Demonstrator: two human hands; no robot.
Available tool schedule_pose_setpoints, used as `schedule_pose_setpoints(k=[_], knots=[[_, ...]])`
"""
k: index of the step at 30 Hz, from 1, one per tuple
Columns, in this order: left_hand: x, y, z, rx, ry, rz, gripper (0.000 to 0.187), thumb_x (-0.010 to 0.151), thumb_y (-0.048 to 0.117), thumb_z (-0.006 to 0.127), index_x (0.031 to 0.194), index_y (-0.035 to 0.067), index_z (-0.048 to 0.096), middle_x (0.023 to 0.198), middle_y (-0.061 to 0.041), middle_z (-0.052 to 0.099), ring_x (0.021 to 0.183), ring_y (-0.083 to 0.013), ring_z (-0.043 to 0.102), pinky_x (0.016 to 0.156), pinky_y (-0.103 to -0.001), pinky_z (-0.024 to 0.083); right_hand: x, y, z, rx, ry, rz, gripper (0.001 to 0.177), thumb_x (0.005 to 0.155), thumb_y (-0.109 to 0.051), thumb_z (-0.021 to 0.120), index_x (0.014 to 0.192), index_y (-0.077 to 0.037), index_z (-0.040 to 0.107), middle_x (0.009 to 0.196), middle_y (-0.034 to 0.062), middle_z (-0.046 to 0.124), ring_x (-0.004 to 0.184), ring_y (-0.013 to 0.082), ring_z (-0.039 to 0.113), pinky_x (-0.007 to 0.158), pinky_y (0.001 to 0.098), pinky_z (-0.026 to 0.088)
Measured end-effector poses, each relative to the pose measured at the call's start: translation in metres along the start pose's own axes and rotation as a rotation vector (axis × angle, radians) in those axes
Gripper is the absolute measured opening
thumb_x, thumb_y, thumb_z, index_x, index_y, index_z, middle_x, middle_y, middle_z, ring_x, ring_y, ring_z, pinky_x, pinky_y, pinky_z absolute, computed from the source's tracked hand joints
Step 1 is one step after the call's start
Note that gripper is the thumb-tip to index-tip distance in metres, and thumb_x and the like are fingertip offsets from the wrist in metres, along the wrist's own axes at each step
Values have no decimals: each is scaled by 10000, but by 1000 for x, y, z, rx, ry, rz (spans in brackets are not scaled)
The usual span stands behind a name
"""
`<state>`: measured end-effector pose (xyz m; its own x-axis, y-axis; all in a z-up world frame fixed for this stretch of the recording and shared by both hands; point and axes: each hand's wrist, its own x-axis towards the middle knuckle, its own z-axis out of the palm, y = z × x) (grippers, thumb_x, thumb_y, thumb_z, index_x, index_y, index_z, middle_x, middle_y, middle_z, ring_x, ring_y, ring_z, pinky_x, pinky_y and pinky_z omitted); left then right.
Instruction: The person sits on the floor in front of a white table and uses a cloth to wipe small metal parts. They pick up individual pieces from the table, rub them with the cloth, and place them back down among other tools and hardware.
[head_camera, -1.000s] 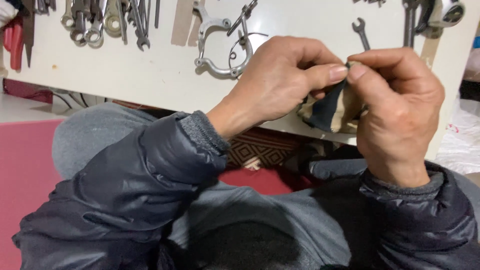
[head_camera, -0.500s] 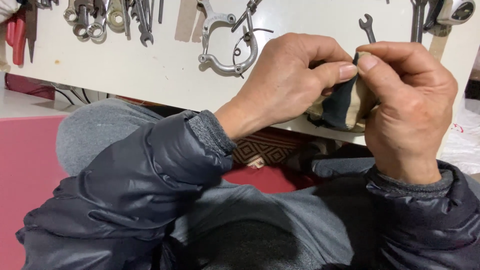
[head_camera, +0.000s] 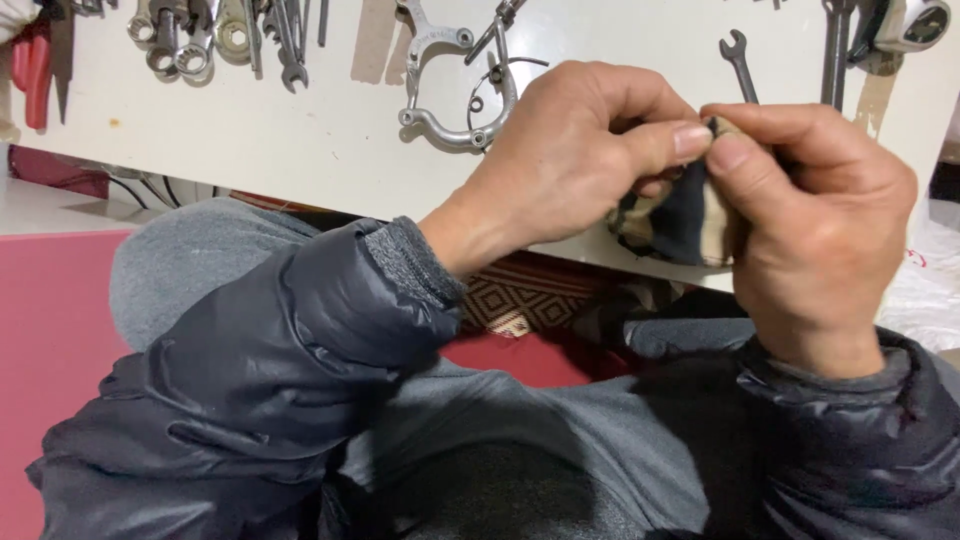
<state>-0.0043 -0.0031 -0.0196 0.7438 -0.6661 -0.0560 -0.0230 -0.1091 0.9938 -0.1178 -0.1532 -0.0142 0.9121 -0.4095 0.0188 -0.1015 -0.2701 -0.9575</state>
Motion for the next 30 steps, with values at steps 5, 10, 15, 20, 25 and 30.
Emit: schedule_pose_setpoints(k=[5,10,15,20,25,30], knots=[[-3,7,3,-20,13,-9,148,851,256,685,734,175,726,594,90,645,573,-28,579,568,-213,488,4,-3,1,-14,79,88,183,1045,-137,749,1199,-57,688,1056,28,722,896,41,653,813,124,538],[0,4,0,-100,22,-28,156,854,263,688,771,143,743,588,61,672,551,-29,592,546,-210,501,-3,-5,0,-154,41,-59,145,1135,-59,737,1227,30,669,1032,73,667,886,100,568,810,202,479],[-5,12,-1,-61,-16,-10,188,875,226,674,705,151,703,572,74,640,547,-35,570,569,-220,514,2,-4,0,-225,80,-41,102,1115,-45,751,1190,1,700,1038,58,696,906,89,591,813,196,473],[1,8,-4,-312,-76,-172,160,898,187,683,815,57,725,625,-9,667,548,-75,596,550,-218,523,0,-9,-4,-173,19,-115,85,1129,-14,693,1207,18,681,1019,86,676,841,126,576,722,227,482],[-2,6,-3,-403,-110,-261,134,896,143,710,853,20,741,685,-57,712,579,-96,652,547,-217,540,-2,-23,3,-211,-26,-151,44,1117,110,708,1108,81,676,935,150,607,574,158,529,535,245,433],[-6,-20,13,421,209,658,63,980,127,662,931,88,668,800,-42,713,693,-193,675,592,-313,530,14,-7,-3,343,-11,375,141,872,-43,739,1008,-19,712,901,61,733,792,95,683,772,137,554]])
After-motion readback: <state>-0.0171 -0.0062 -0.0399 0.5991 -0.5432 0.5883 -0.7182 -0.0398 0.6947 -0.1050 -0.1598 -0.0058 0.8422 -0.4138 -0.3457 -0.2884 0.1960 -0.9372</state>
